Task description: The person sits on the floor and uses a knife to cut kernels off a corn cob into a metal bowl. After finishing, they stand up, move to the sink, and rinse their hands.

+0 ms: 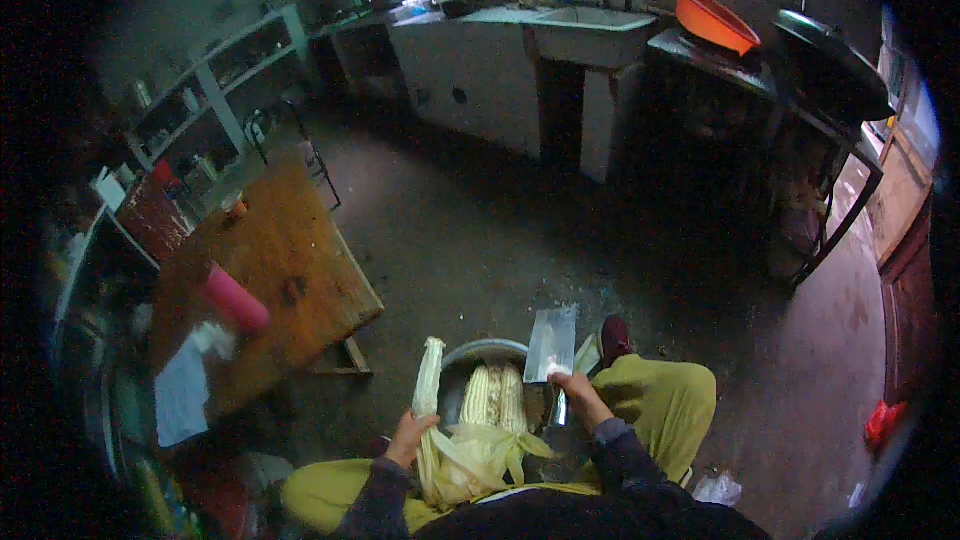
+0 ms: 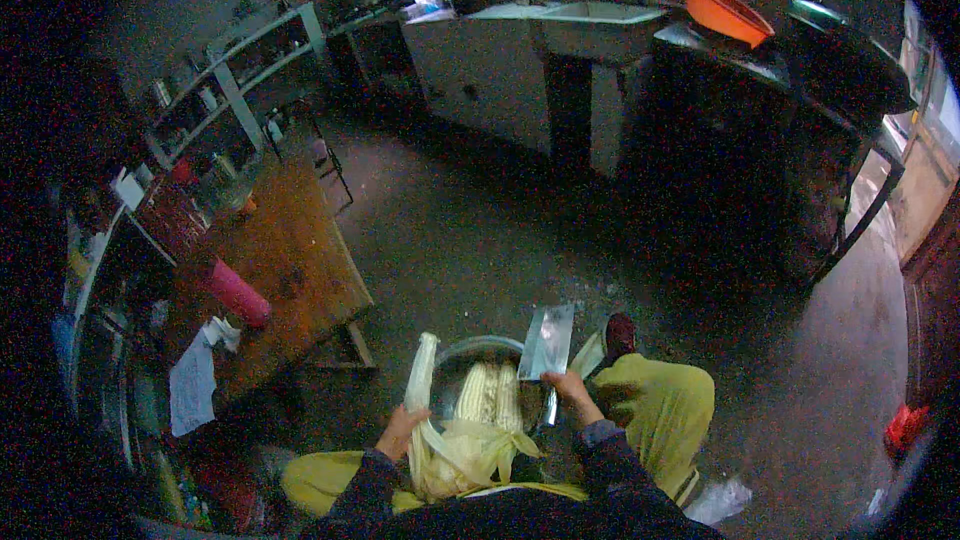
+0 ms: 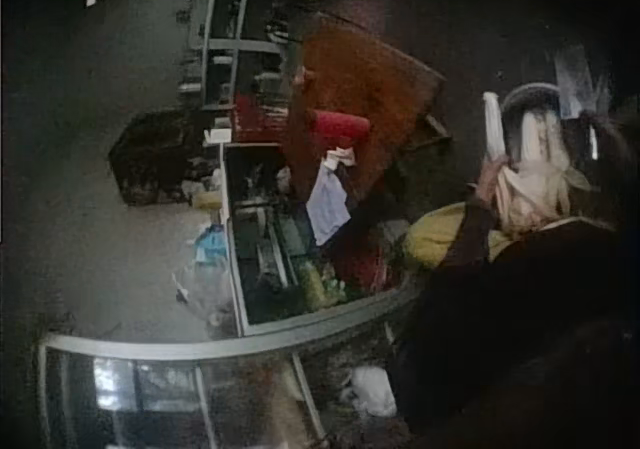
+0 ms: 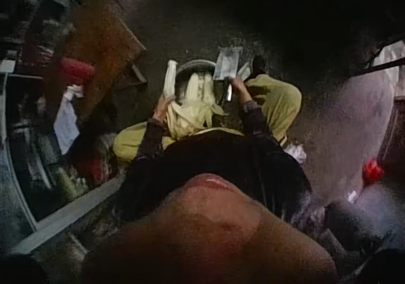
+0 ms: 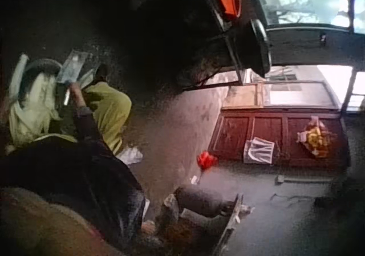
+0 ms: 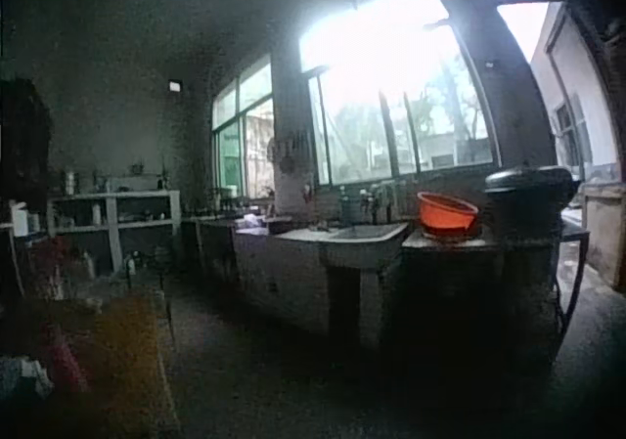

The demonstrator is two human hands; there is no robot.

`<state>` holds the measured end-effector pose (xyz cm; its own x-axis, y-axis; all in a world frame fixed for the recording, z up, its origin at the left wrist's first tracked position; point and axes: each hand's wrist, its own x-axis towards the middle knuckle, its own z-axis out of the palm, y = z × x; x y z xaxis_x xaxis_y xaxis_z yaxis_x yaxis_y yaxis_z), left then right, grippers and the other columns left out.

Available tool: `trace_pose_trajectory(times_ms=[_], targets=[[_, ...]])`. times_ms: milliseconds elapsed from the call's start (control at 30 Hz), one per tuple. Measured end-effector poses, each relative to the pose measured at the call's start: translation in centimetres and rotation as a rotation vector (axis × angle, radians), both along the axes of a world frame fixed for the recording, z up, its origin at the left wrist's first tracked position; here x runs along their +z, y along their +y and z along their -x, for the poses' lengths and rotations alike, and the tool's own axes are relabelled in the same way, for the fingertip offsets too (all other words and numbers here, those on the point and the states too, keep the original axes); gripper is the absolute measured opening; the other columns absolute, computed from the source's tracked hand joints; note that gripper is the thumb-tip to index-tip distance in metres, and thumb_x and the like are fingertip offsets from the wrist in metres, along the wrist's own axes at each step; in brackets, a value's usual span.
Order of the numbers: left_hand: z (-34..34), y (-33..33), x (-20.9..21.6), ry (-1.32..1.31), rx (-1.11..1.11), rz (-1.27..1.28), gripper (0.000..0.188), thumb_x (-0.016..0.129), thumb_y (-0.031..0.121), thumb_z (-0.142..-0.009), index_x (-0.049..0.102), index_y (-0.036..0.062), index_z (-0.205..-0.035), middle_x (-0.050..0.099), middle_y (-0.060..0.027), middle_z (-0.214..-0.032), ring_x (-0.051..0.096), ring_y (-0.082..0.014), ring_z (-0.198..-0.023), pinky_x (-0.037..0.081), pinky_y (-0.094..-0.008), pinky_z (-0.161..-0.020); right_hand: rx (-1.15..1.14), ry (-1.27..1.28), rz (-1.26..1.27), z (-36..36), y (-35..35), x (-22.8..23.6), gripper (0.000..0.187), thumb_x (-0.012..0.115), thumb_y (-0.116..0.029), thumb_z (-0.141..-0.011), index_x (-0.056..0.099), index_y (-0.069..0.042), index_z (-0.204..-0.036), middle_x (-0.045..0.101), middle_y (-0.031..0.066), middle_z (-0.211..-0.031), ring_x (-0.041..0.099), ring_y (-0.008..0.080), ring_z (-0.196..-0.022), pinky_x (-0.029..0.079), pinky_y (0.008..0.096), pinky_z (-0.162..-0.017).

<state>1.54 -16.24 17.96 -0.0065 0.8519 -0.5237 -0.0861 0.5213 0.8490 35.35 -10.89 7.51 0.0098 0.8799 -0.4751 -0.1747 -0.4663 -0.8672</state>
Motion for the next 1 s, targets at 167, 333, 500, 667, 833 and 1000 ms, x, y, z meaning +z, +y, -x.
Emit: trace_pose_trajectory(times_ms=[167, 333, 500, 667, 833, 1000], targets=[[-0.5, -1.6, -0.1, -0.011, 0.087, -0.005, 0.037, 0.063, 0.009, -0.071, 0.046, 0.0038, -0.104, 0.052, -0.0057, -0.087, 0.053, -0.0174, -0.077, 0.045, -0.0316, -0.067, 0.281, -0.255, 0.017, -0.7, 1.6, -2.2, 0.023, 0.057, -0.025, -0.075, 0.056, -0.004, -0.084, 0.054, -0.0004, -0.080, 0.047, 0.0112, -0.073, 0.037, 0.0261, -0.066], [-2.1, -1.7, -0.8, -0.016, 0.098, -0.241, 0.037, 0.065, 0.008, -0.070, 0.049, 0.0042, -0.103, 0.053, -0.0060, -0.090, 0.054, -0.0187, -0.081, 0.045, -0.0330, -0.069, 0.134, -0.029, 0.009, -2.3, 1.0, -2.3, 0.024, 0.057, -0.023, -0.079, 0.064, -0.001, -0.083, 0.061, 0.0040, -0.075, 0.054, 0.0142, -0.067, 0.041, 0.0285, -0.059], [-1.1, 0.1, -2.2, -0.119, 0.279, 0.110, 0.043, 0.065, 0.013, -0.071, 0.044, 0.0039, -0.108, 0.050, -0.0076, -0.097, 0.051, -0.0194, -0.086, 0.043, -0.0333, -0.071, 0.392, -0.147, -0.148, -2.0, 2.2, 1.3, 0.029, 0.052, -0.032, -0.079, 0.064, -0.007, -0.089, 0.061, 0.0036, -0.083, 0.052, 0.0122, -0.076, 0.040, 0.0276, -0.064], [-0.4, -0.8, -5.0, -0.036, 0.357, 0.106, 0.039, 0.065, 0.011, -0.072, 0.047, 0.0030, -0.105, 0.052, -0.0069, -0.094, 0.052, -0.0187, -0.084, 0.043, -0.0322, -0.067, 0.386, -0.140, -0.310, 1.1, 3.7, 2.7, 0.021, 0.058, -0.022, -0.078, 0.057, -0.002, -0.082, 0.055, 0.0051, -0.070, 0.049, 0.0146, -0.063, 0.041, 0.0300, -0.061], [0.6, -1.5, -8.4, -0.035, 0.390, 0.167, 0.034, 0.063, 0.010, -0.072, 0.048, 0.0034, -0.103, 0.054, -0.0060, -0.088, 0.054, -0.0186, -0.077, 0.044, -0.0322, -0.065, 0.543, -0.330, -0.274, 3.6, 7.4, -0.3, 0.030, 0.062, -0.019, -0.074, 0.056, 0.001, -0.095, 0.060, 0.0094, -0.084, 0.054, 0.0174, -0.075, 0.042, 0.0317, -0.068], [1.1, -0.6, -10.6, 0.022, 0.371, 0.218, 0.032, 0.061, 0.010, -0.073, 0.048, 0.0029, -0.102, 0.054, -0.0057, -0.087, 0.054, -0.0177, -0.074, 0.044, -0.0305, -0.064, 0.532, -0.503, -0.359, 6.0, 8.5, -4.0, 0.039, 0.067, -0.018, -0.067, 0.055, 0.001, -0.100, 0.054, 0.0142, -0.106, 0.055, 0.0253, -0.090, 0.043, 0.0345, -0.075]])
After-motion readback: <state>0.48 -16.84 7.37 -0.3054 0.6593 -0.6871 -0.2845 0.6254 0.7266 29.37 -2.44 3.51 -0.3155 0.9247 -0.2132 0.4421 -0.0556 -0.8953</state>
